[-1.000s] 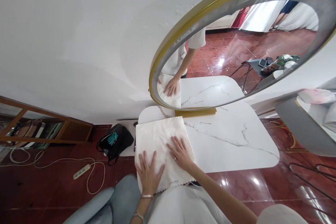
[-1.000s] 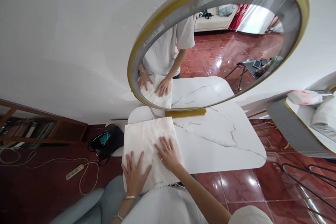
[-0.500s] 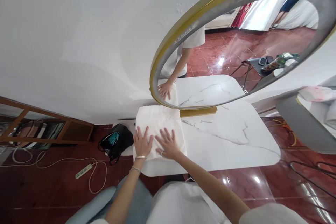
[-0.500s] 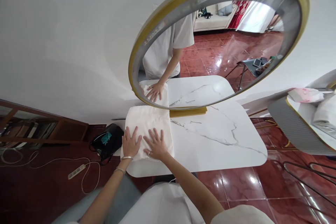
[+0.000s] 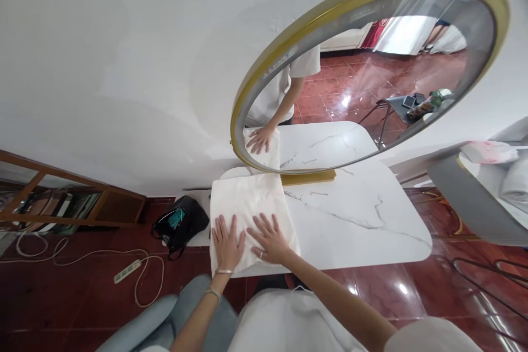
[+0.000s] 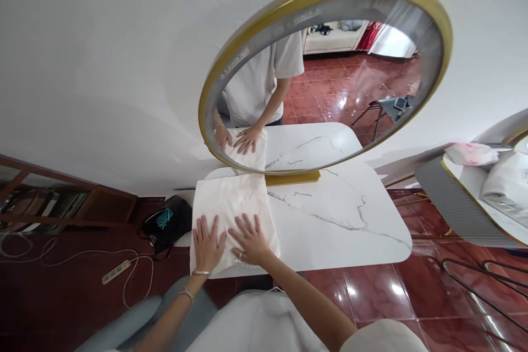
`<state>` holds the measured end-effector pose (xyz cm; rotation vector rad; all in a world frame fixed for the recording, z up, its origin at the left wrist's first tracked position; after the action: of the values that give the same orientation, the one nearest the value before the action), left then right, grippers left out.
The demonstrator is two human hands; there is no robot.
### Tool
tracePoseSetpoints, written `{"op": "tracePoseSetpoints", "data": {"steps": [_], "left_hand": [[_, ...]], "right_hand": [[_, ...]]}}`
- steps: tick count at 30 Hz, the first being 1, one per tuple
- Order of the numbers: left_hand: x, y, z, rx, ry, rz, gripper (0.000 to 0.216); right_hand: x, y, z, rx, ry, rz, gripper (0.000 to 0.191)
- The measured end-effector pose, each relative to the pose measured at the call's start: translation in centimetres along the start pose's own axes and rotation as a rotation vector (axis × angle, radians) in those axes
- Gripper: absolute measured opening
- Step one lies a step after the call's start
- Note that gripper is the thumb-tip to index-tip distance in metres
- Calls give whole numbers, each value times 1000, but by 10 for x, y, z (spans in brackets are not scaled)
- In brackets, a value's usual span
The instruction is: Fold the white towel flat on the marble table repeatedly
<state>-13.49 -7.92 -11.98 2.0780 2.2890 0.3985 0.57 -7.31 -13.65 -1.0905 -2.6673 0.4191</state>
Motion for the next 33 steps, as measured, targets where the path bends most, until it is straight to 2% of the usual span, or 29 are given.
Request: {"op": "tracePoseSetpoints", "data": {"steps": [5, 12, 17, 25, 29, 33], "left_hand": [[-30, 26, 4, 23, 30, -36, 55], [-49, 94, 11, -15, 94, 42, 51], [-49, 142, 27, -39, 79, 119, 56], [-32, 209, 50, -92, 12, 230, 64], [-30, 228, 57, -115, -20, 280, 65], [-30, 228, 57, -113, -36, 292, 63]], "right_hand": [[-37, 3, -12, -2, 7, -58, 62], [-94, 33, -32, -104, 51, -42, 65], [-129, 65, -45, -155, 78, 30, 66], [-171, 113, -63, -197, 84, 138, 72], [-184, 125, -66, -228, 85, 174, 74], [-185, 126, -64, -214, 83, 191, 76]]}}
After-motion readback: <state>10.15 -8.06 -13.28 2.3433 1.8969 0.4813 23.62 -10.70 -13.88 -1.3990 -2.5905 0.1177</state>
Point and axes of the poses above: each hand's wrist, its own x-axis towards the middle knuckle, its own z-axis out of the palm, y = z × x, the point moved 8 cm from there along x, towards the middle knuckle, and after that the axes turned 2 degrees about -y, right-handed, at the moved point
